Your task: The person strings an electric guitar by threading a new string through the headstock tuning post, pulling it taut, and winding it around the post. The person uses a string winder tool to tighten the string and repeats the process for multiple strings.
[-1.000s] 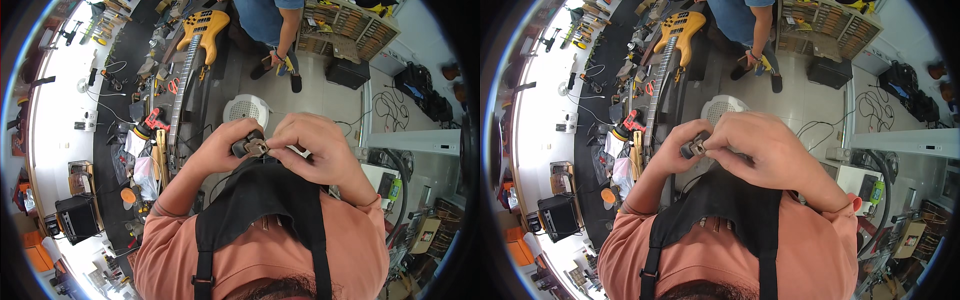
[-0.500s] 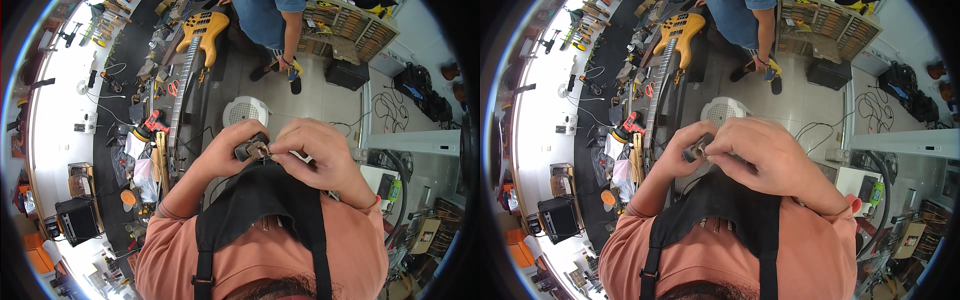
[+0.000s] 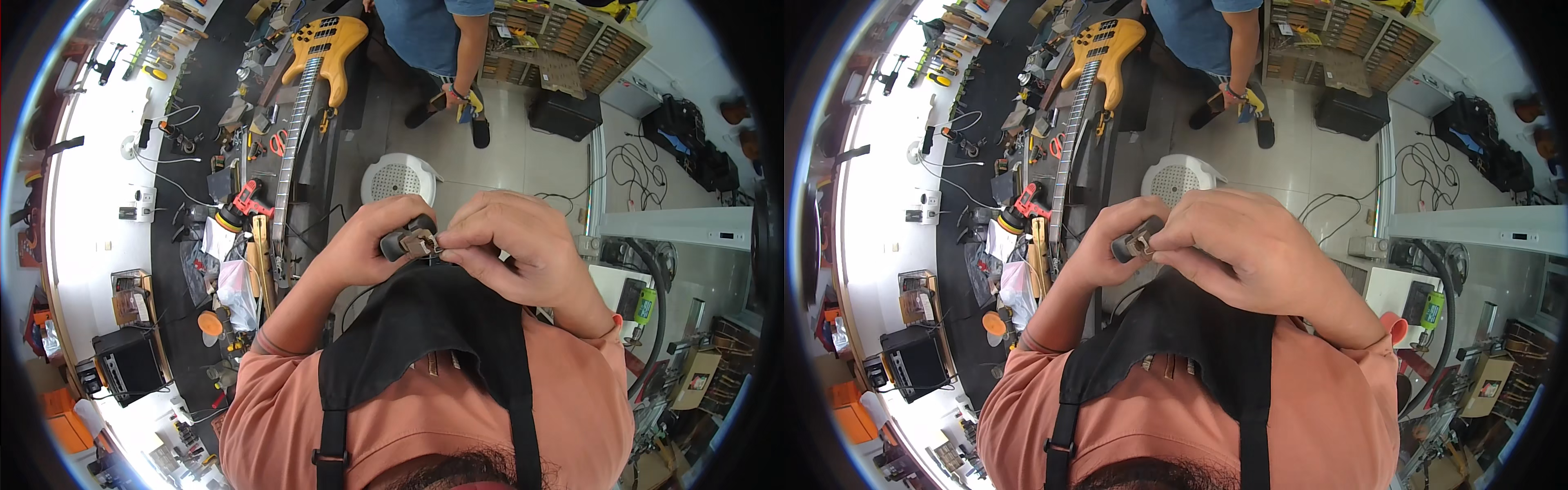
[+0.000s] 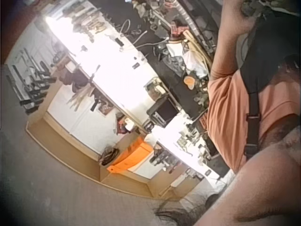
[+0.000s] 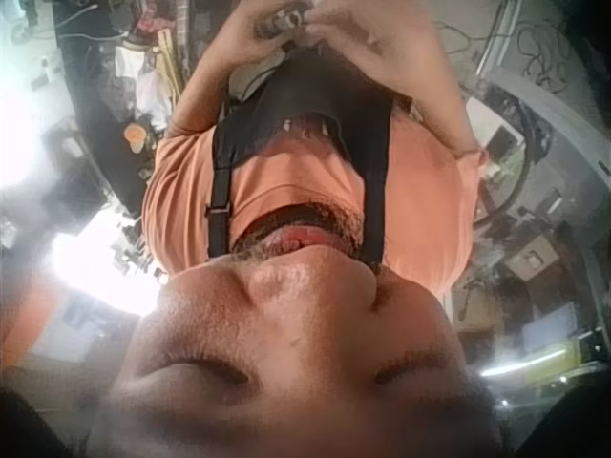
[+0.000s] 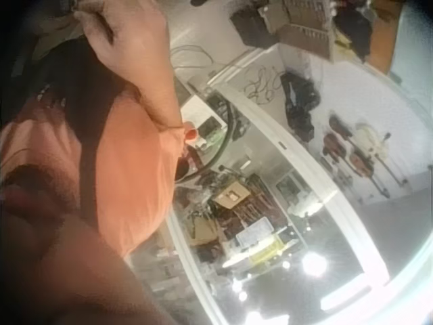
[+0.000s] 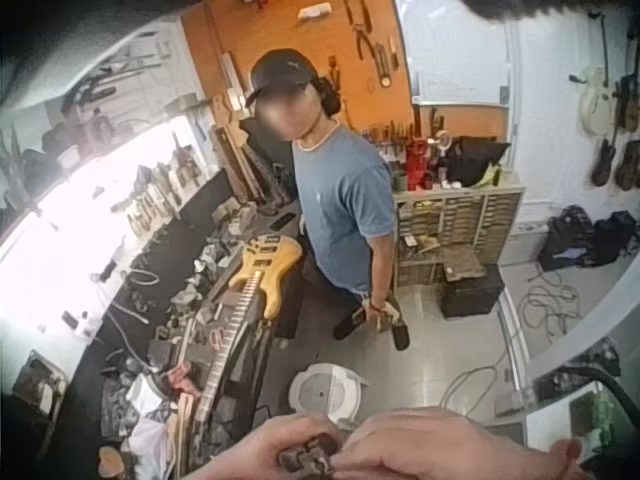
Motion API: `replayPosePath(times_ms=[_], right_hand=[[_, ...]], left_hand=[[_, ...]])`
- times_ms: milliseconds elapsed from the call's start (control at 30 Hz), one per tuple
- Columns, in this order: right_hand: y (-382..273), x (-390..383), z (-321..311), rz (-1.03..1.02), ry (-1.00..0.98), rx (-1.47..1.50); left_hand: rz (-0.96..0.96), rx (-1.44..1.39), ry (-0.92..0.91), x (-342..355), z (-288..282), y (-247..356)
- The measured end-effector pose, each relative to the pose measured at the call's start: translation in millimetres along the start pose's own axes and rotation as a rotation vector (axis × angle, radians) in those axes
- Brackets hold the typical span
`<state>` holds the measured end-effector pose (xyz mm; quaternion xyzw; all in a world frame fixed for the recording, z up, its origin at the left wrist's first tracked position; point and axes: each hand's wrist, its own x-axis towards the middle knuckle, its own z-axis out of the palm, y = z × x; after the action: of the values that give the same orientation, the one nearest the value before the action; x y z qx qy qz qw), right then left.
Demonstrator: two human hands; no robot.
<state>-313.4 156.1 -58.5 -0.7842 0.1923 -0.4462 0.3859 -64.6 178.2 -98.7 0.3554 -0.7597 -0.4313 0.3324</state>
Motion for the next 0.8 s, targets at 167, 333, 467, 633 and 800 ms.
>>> replayPosePath(times_ms=[167,333,467,633,800], right_hand=[[1.4,-0.1,-1.8,-0.001,-0.004,-0.012],[3.2,-0.2,-2.7,-0.016,-0.001,-0.021],[4.3,0.1,-6.0,-0.014,-0.016,-0.033],[5.4,0.2,-9.3,-0.010,-0.033,-0.047],[7.1,-1.0,-8.9,-0.018,-0.031,-0.064]], left_hand=[[0.020,-0.006,-0.026,2.1,-1.5,-2.4],[0.021,0.002,-0.023,4.0,-0.6,-4.8],[0.006,0.006,-0.036,4.9,-1.1,-3.9],[-0.010,0.020,-0.049,5.5,-2.7,-4.9],[-0.028,0.007,-0.056,4.4,-2.7,-5.4]])
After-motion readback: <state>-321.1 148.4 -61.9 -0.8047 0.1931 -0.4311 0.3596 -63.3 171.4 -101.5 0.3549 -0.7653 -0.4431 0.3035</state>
